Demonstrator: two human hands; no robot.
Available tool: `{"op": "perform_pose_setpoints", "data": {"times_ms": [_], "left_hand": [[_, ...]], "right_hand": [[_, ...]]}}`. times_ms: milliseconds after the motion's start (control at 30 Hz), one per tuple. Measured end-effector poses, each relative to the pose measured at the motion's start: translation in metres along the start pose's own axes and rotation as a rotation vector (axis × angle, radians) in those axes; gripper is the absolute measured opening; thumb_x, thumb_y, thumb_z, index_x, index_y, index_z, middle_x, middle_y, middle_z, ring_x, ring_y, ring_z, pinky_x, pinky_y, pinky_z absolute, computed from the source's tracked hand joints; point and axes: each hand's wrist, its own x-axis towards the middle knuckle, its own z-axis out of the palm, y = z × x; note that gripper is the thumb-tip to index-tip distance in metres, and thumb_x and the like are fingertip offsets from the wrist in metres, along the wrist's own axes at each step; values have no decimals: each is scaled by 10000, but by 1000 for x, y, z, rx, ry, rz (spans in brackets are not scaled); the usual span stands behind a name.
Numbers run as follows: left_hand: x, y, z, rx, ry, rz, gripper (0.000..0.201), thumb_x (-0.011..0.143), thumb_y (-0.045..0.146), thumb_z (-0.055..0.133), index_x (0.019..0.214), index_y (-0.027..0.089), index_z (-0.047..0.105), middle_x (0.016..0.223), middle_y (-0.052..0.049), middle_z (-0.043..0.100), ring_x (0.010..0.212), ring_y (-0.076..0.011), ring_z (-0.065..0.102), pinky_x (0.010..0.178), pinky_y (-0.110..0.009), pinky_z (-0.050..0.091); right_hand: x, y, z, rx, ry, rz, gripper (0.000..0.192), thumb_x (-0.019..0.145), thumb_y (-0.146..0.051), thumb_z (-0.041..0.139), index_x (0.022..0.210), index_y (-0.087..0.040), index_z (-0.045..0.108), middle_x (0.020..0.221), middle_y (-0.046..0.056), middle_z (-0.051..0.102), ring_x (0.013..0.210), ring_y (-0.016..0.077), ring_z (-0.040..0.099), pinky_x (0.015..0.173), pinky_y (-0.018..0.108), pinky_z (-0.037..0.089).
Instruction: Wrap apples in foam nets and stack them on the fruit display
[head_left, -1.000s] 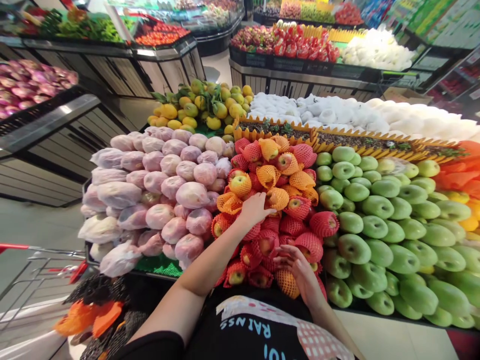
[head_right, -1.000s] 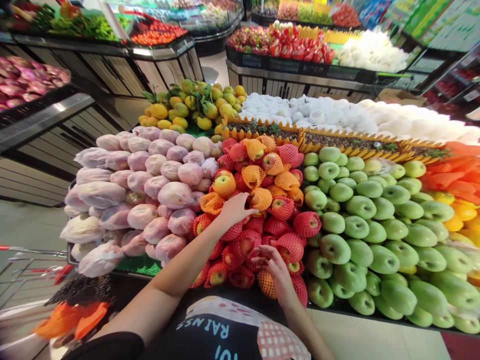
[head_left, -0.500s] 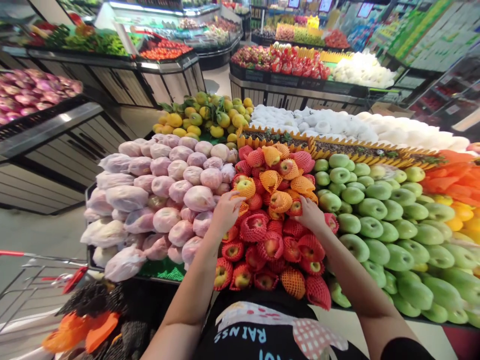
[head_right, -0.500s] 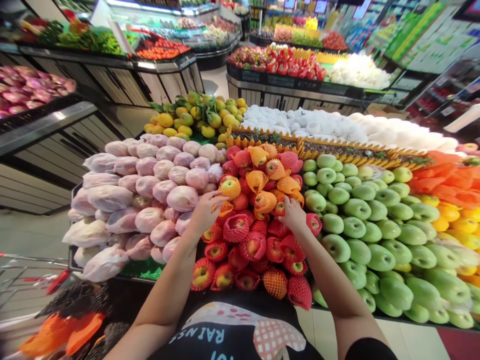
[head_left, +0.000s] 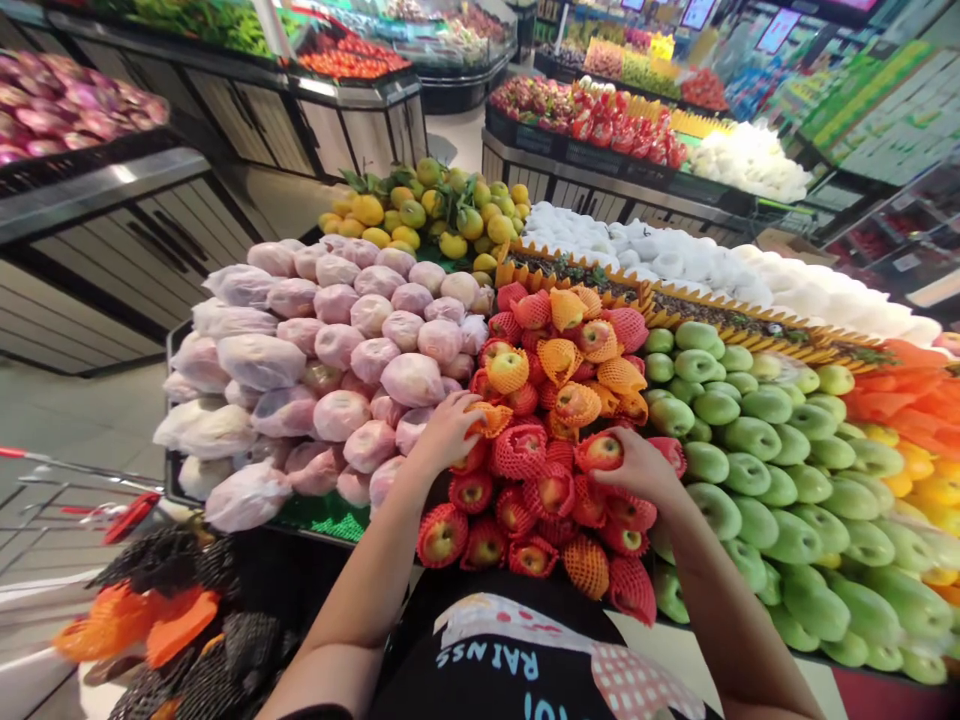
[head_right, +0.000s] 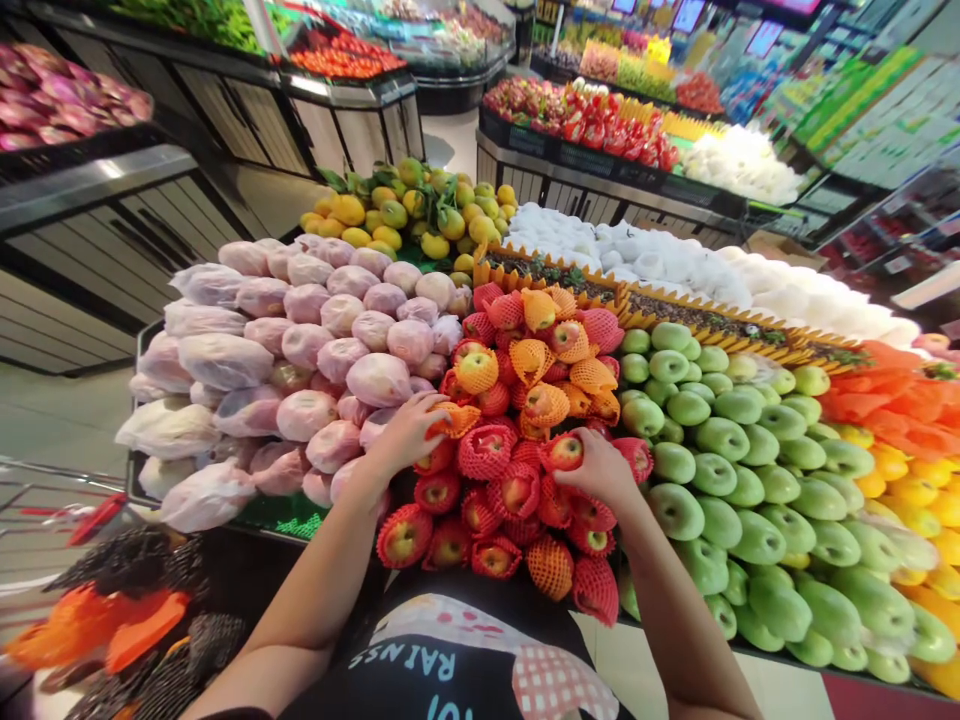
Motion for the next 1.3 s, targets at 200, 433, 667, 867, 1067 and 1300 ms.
{"op": "perform_pose_setpoints", "data": {"times_ms": [200,433,667,867,1067,1300], "left_hand": [[-4,3,-26,-26,521,-114,153,901,259,610,1023,198,680,1144,-104,684,1097,-247,651,997,-397,540],[-26,-11,-46,66,732,-151,167,884,324,635,967,184,668,1107,-111,684,1093,-263,652,995,-408,531],[-39,-6,-35,69,712,-163,156,887,298,624,976,177,667,1103,-116,669,1061,-262,644,951,-392,531],[-36,40,-21,-65,523,-49,125,847,310,528,769,214,529,789,-42,557,777,-222,565,741,-363,475],[6,133,29,12,30,-1,393,889,570,595,941,183,644,946,-74,641,750,-206,620,666,-317,460],[53,180,83,163,-247,-290,999,715,563,820,1486,99,385,1306,-259,586,1115,-359,653,871,-396,532]], "right_hand": [[-8,-14,36,147,38,-83,875,745,-454,784,1479,-148,419,1494,203,542,1382,369,515,1143,519,411],[26,15,-22,-147,90,229,500,996,-511,453,1312,-153,602,1290,162,688,1177,293,650,968,399,513],[69,23,-6,-389,-110,440,465,811,-460,715,1062,-71,752,1154,259,718,1180,435,608,1019,588,405],[78,25,17,-443,-96,542,697,867,-609,600,1270,-45,671,1295,270,666,1259,429,570,1074,598,345],[85,26,25,-443,-68,571,545,797,-446,733,1176,-54,724,1267,287,680,1244,415,587,1010,525,411],[77,28,17,-319,72,508,494,701,-424,812,1053,-85,739,1066,237,750,1022,368,716,843,424,527]]}}
